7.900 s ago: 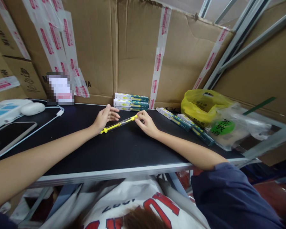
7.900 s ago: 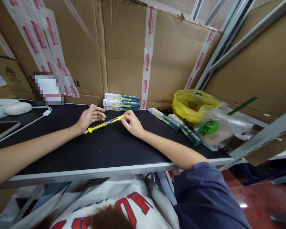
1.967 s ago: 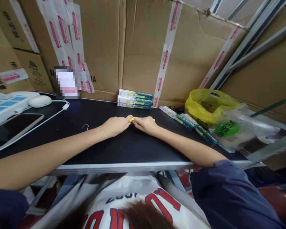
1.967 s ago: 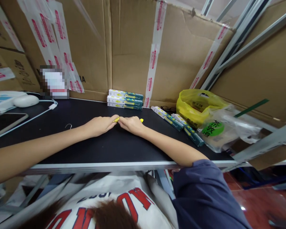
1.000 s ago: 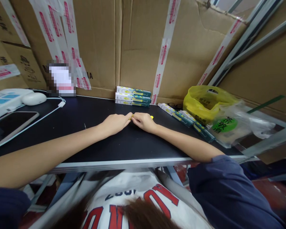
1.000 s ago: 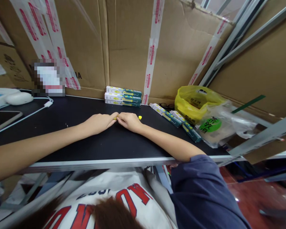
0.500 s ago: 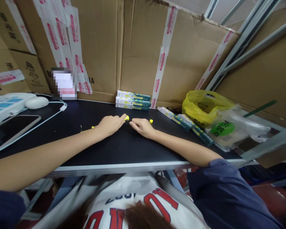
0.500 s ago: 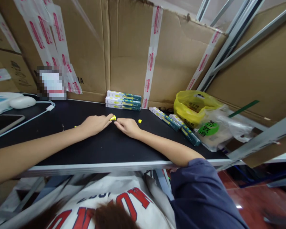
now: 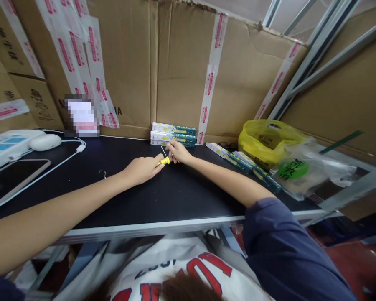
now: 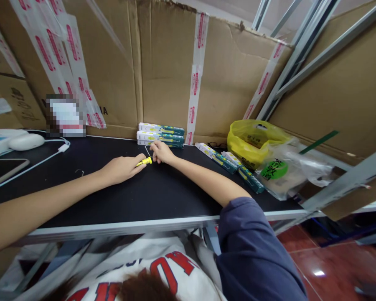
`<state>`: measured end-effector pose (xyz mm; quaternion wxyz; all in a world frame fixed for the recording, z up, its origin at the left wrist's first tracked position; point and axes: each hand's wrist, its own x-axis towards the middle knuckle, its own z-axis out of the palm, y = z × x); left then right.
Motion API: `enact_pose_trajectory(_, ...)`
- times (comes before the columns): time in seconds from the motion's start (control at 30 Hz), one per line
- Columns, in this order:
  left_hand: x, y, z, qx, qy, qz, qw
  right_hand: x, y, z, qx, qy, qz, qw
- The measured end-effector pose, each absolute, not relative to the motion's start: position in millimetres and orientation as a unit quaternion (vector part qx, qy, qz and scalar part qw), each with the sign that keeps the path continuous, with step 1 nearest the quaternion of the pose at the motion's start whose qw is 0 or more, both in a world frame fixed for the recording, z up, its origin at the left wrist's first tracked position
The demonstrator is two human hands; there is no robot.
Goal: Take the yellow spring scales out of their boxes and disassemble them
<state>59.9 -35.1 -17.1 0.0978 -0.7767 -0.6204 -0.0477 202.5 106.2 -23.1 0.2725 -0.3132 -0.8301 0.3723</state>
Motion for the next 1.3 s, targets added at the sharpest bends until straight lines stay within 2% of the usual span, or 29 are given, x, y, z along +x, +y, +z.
enact_pose_trajectory(0.23,62,-37,-14,-0.781,-0.617,-0.051,0.082,154,124,-21,-0.245,-0.905,0.242,0.249)
enact_pose_trajectory(0.43,61,-37,-14,-0.791,-0.603,-0.056,0.087,144,131,-21,-0.265,-0.906,0.254,0.211)
enact_pose_trajectory(0.5,60,-36,-15,-0.799,-0.591,-0.063,0.090,150,127,-21,-0.283,-0.884,0.294,0.228)
enact_pose_trajectory(0.67,61,-37,-15,-0.831,-0.541,-0.082,0.102,176,102,-27,-0.313,-0.743,0.497,0.320)
enact_pose_trajectory(0.77,60,-39,-9,-0.812,-0.553,-0.140,0.121,189,85,-30,-0.288,-0.700,0.546,0.360)
enact_pose_trajectory(0.83,54,-40,-1,-0.763,-0.597,-0.199,0.143,192,73,-30,-0.276,-0.686,0.570,0.358)
enact_pose_trajectory(0.93,39,-37,9,-0.687,-0.662,-0.249,0.168,189,45,-30,-0.249,-0.689,0.607,0.309)
enact_pose_trajectory(1.03,27,-30,11,-0.681,-0.677,-0.232,0.153,188,-4,-31,-0.176,-0.713,0.635,0.240)
enact_pose_trajectory(1.1,25,-27,7,-0.696,-0.675,-0.206,0.135,194,-45,-28,-0.105,-0.727,0.657,0.170)
enact_pose_trajectory(1.23,31,-24,-4,-0.749,-0.642,-0.139,0.087,215,-99,-7,-0.001,-0.721,0.692,-0.037)
enact_pose_trajectory(1.27,33,-24,-7,-0.765,-0.626,-0.131,0.072,217,-98,1,0.009,-0.729,0.681,-0.069)
enact_pose_trajectory(1.3,35,-25,-9,-0.779,-0.611,-0.131,0.055,217,-90,9,-0.004,-0.745,0.665,-0.049)
